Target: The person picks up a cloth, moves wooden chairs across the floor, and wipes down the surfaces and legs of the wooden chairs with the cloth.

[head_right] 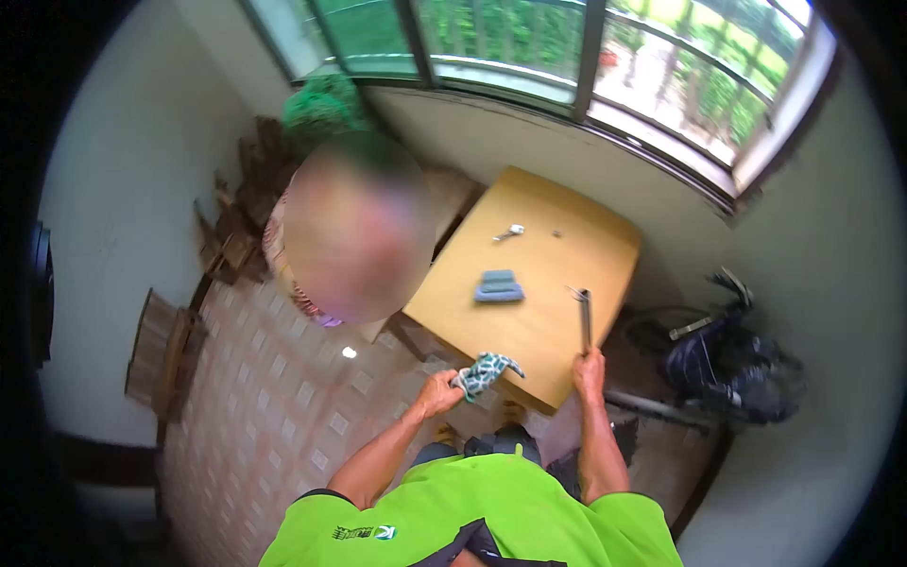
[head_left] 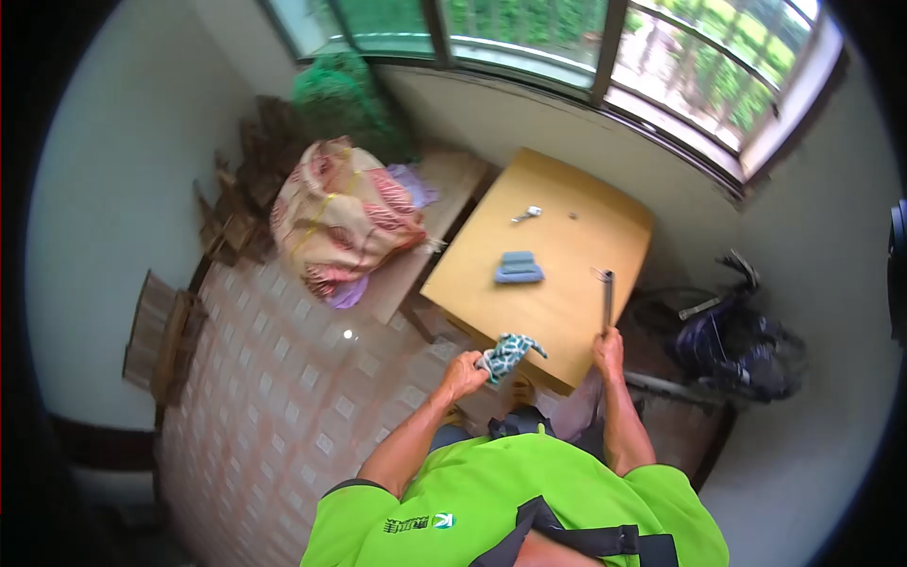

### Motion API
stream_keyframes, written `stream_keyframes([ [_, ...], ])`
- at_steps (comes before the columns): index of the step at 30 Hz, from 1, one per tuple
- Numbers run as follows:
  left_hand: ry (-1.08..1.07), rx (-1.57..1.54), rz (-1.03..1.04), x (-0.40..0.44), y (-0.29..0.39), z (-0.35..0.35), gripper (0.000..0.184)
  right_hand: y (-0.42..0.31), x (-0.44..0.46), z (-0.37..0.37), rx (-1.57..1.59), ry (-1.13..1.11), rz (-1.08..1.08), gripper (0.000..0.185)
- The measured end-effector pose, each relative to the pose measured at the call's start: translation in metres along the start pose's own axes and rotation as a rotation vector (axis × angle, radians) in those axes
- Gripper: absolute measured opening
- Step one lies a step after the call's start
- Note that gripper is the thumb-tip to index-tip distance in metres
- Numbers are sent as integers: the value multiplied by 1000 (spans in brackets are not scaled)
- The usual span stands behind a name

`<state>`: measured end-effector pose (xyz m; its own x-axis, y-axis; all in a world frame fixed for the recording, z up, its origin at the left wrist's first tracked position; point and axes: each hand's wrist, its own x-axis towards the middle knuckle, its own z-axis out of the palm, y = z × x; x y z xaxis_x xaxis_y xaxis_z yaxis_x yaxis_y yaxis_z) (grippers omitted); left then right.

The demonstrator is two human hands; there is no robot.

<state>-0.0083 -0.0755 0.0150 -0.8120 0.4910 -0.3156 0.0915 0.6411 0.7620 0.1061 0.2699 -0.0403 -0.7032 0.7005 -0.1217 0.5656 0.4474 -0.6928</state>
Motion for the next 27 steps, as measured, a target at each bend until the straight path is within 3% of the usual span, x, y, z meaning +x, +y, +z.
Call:
stream_keyframes([
  [2,76,-57,-35,-23,-18,-23,32,24,7,20,-53,81,-59,29],
  [3,78,-143,-85,-37,-35,-31,31,3,-3,8,-12,13,19,33],
  [5,109,-251,-135,-61,-62,-46,30,5,-9,11,23,63,-37,46],
  [7,220,-883,-251,-84,-91,-61,28,3,-18,19,-190,130,100,53],
  [9,226,-1059,-262,-105,-125,-89,27,-2,-33,43,-142,523,-127,53],
  [11,317,-1465,-198,-126,-144,-119,27,-46,-52,62,-216,589,-130,46],
  [13,326,-1573,-146,-140,-173,-141,28,-76,-73,93,172,106,-163,36],
  [15,242,-1595,-84,-157,-174,-185,30,-174,-123,126,595,-435,-11,36],
  [18,230,-1520,-119,-183,-179,-220,28,-303,-203,174,566,-926,-44,49],
  [21,258,-1321,-124,-208,-180,-246,25,-378,-255,224,682,-1369,-50,68],
  [22,273,-1185,-76,-215,-193,-250,21,-388,-267,247,728,-1477,-50,73],
  [23,310,-1189,-72,-222,-203,-250,21,-397,-275,267,633,-1529,-94,66],
  [25,534,-857,-240,-235,-209,-265,20,-422,-291,295,529,-1659,-123,58],
  [26,646,-824,-216,-242,-211,-273,20,-434,-302,306,584,-1636,-68,40],
  [27,676,-830,-222,-244,-221,-282,20,-441,-302,322,567,-1662,-79,40],
])
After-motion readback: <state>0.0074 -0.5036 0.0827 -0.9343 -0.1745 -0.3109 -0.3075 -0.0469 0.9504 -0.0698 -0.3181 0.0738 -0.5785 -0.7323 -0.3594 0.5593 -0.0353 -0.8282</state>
